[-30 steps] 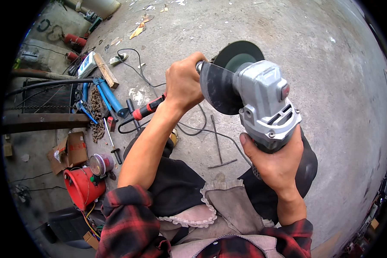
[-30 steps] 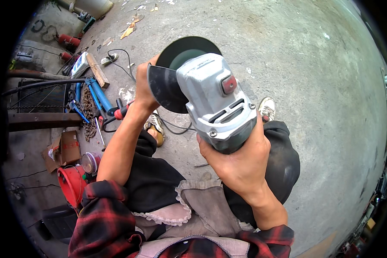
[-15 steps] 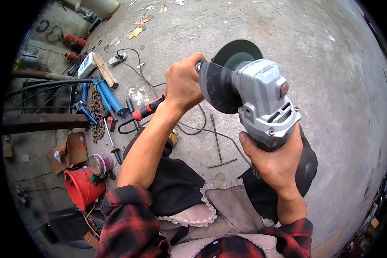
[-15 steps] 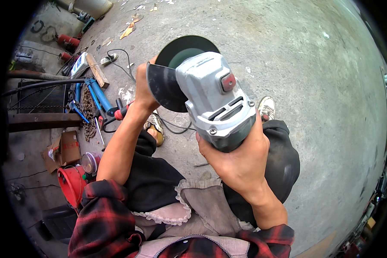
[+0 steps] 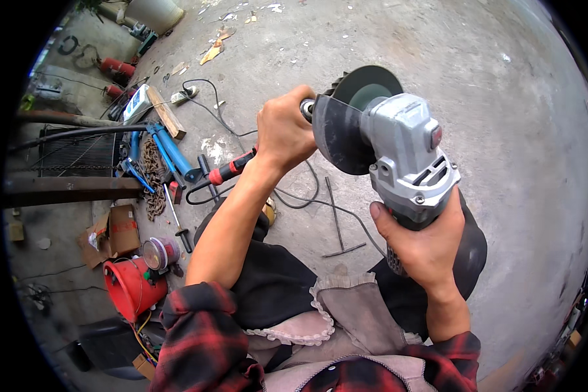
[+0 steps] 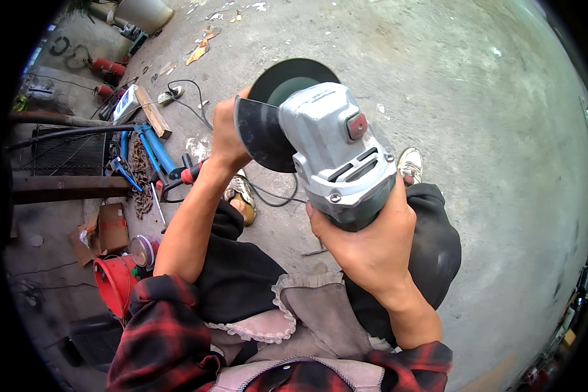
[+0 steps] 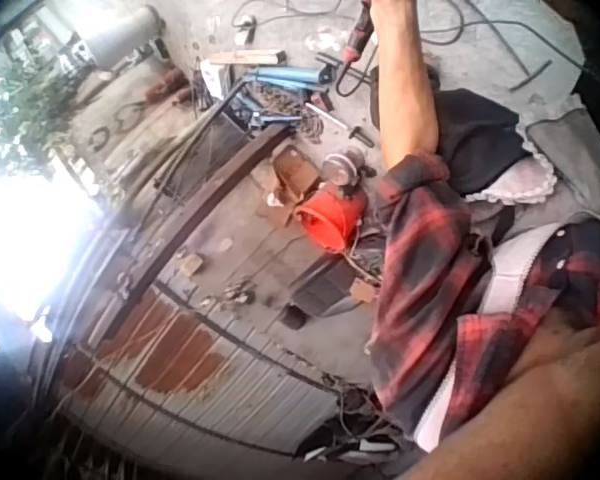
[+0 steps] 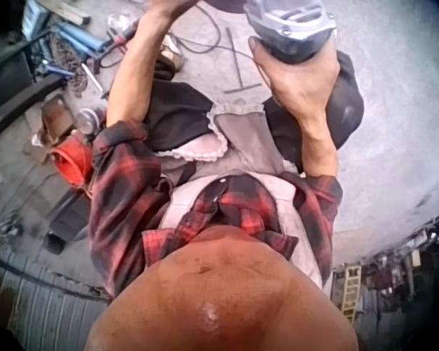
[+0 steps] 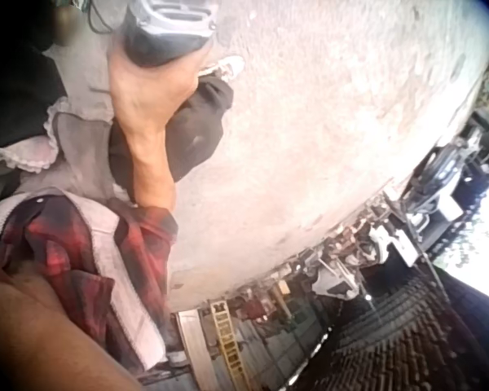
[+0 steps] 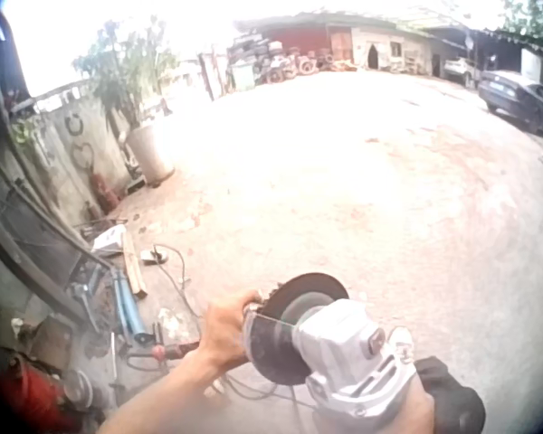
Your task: The person sharpens a drill bit using a handheld angle grinder, then unplugs the grinder and uses a power drill to make a hole in a metal pipe.
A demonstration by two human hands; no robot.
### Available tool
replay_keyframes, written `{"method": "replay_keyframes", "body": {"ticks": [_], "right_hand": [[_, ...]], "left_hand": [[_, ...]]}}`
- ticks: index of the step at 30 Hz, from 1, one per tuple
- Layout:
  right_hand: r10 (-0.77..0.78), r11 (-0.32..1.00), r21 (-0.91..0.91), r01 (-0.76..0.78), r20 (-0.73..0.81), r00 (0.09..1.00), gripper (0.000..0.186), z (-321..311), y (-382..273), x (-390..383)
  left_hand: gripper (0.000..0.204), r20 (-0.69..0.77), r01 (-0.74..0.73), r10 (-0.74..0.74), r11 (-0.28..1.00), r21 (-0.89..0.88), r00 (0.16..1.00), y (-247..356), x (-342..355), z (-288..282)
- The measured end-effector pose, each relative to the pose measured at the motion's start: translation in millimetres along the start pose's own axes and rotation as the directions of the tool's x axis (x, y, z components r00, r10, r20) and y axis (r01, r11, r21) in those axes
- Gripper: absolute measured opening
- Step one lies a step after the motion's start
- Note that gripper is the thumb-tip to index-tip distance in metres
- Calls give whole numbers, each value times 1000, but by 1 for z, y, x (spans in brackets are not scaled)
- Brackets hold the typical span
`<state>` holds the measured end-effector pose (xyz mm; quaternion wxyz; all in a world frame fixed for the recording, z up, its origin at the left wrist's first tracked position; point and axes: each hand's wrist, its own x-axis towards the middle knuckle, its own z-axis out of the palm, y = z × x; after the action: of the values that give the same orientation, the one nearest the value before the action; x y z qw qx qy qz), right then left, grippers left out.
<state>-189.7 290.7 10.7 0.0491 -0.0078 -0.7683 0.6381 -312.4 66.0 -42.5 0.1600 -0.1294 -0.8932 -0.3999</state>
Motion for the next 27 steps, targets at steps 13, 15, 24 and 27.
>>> {"method": "replay_keyframes", "body": {"ticks": [13,15,24,27], "right_hand": [[-39,999,-34,38,-24,999,60,-2,-1,0],[-54,997,-48,53,-27,998,60,-2,-3,0],[-81,996,-24,80,-38,996,61,-3,-1,0],[-31,1000,-1,31,-25,999,61,-3,-3,1]], "left_hand": [[20,71,184,-171,948,-261,983,13,6,-15],[21,64,142,-129,945,-293,990,9,5,-14],[26,83,130,-112,959,-250,990,9,5,-12],[31,66,97,-90,987,-127,994,16,5,-14]]}}
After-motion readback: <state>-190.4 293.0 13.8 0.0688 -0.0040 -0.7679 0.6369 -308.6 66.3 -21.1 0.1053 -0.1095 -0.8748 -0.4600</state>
